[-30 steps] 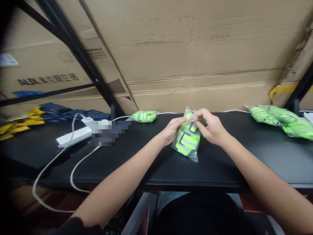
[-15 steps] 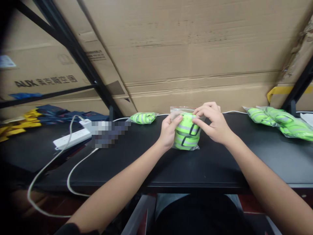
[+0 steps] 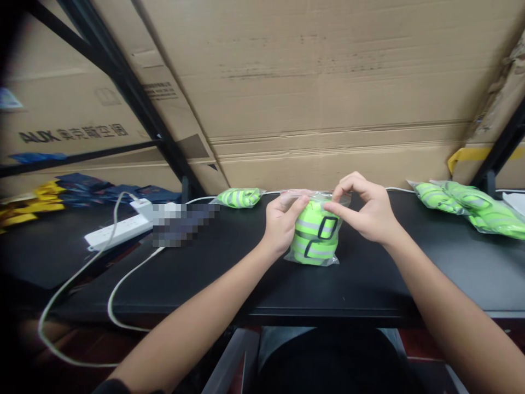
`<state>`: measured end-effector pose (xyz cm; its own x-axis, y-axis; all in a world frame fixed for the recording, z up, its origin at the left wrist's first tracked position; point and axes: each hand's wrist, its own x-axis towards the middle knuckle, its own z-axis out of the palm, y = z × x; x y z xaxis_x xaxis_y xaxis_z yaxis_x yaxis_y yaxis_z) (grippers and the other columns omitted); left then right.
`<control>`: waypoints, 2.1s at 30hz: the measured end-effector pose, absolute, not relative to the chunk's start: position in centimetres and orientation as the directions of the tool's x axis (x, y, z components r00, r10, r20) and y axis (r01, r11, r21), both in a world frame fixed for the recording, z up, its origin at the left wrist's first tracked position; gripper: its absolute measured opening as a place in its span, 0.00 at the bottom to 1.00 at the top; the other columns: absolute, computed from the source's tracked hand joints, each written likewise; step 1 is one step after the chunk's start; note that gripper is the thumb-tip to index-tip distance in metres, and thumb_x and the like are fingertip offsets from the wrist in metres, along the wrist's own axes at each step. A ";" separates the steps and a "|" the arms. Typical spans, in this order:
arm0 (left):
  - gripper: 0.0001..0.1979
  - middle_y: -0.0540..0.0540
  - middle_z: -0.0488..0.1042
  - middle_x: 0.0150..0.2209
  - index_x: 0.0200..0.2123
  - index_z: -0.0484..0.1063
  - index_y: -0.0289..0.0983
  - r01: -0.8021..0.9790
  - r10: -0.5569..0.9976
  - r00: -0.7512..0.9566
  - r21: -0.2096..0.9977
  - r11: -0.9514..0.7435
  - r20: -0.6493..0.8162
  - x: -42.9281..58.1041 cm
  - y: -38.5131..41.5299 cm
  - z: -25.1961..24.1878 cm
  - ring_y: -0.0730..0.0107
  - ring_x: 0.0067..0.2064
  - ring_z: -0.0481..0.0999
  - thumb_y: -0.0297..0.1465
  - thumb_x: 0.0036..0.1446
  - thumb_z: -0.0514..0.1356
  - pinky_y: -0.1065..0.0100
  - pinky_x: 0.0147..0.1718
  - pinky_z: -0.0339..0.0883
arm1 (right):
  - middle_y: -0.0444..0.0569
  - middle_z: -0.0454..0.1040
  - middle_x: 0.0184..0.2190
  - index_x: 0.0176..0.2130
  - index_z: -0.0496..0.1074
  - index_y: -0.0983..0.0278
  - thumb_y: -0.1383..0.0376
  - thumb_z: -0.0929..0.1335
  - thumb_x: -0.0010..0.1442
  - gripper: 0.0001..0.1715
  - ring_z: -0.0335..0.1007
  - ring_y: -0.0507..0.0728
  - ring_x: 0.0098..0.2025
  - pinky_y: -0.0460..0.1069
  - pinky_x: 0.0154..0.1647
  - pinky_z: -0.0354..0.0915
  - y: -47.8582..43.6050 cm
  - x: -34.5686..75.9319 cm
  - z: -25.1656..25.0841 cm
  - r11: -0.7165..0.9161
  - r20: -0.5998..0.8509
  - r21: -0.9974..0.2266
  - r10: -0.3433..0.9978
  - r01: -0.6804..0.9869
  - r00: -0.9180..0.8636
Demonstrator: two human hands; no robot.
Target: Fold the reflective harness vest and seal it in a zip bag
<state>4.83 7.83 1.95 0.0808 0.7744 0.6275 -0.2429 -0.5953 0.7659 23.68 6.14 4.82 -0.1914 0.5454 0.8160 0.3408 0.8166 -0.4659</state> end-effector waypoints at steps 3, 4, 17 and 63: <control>0.07 0.46 0.83 0.38 0.34 0.82 0.40 -0.228 0.759 0.077 0.752 -0.618 0.647 4.8 7.7 2.1 0.64 0.44 0.80 0.36 0.60 0.65 0.64 0.49 0.71 | 0.49 0.74 0.36 0.31 0.73 0.58 0.59 0.73 0.58 0.08 0.71 0.59 0.38 0.56 0.38 0.68 6.5 23.6 4.6 0.823 0.836 -0.480 0.534 0.303 -0.128; 0.07 0.46 0.83 0.38 0.34 0.83 0.41 -0.233 0.763 0.081 0.757 -0.611 0.641 4.8 7.7 2.1 0.64 0.45 0.80 0.35 0.61 0.64 0.64 0.49 0.70 | 0.49 0.74 0.37 0.32 0.74 0.58 0.60 0.74 0.58 0.07 0.71 0.58 0.38 0.55 0.38 0.68 6.5 23.5 4.5 0.819 0.843 -0.477 0.529 0.319 -0.098; 0.10 0.44 0.83 0.40 0.37 0.82 0.38 -0.255 0.861 -0.044 0.828 -0.500 0.506 4.7 8.3 1.8 0.62 0.44 0.81 0.38 0.59 0.65 0.61 0.48 0.73 | 0.45 0.74 0.23 0.29 0.74 0.61 0.57 0.73 0.58 0.12 0.70 0.54 0.26 0.52 0.30 0.69 6.7 23.9 3.8 0.674 0.695 -0.699 0.719 0.240 0.003; 0.13 0.42 0.83 0.38 0.37 0.82 0.35 -0.316 0.881 -0.056 0.829 -0.462 0.470 5.6 7.5 1.4 0.63 0.41 0.82 0.40 0.59 0.66 0.65 0.42 0.74 | 0.45 0.75 0.23 0.31 0.76 0.63 0.62 0.69 0.62 0.09 0.68 0.52 0.25 0.49 0.28 0.65 6.5 23.1 3.1 0.705 0.765 -0.593 0.643 0.390 0.001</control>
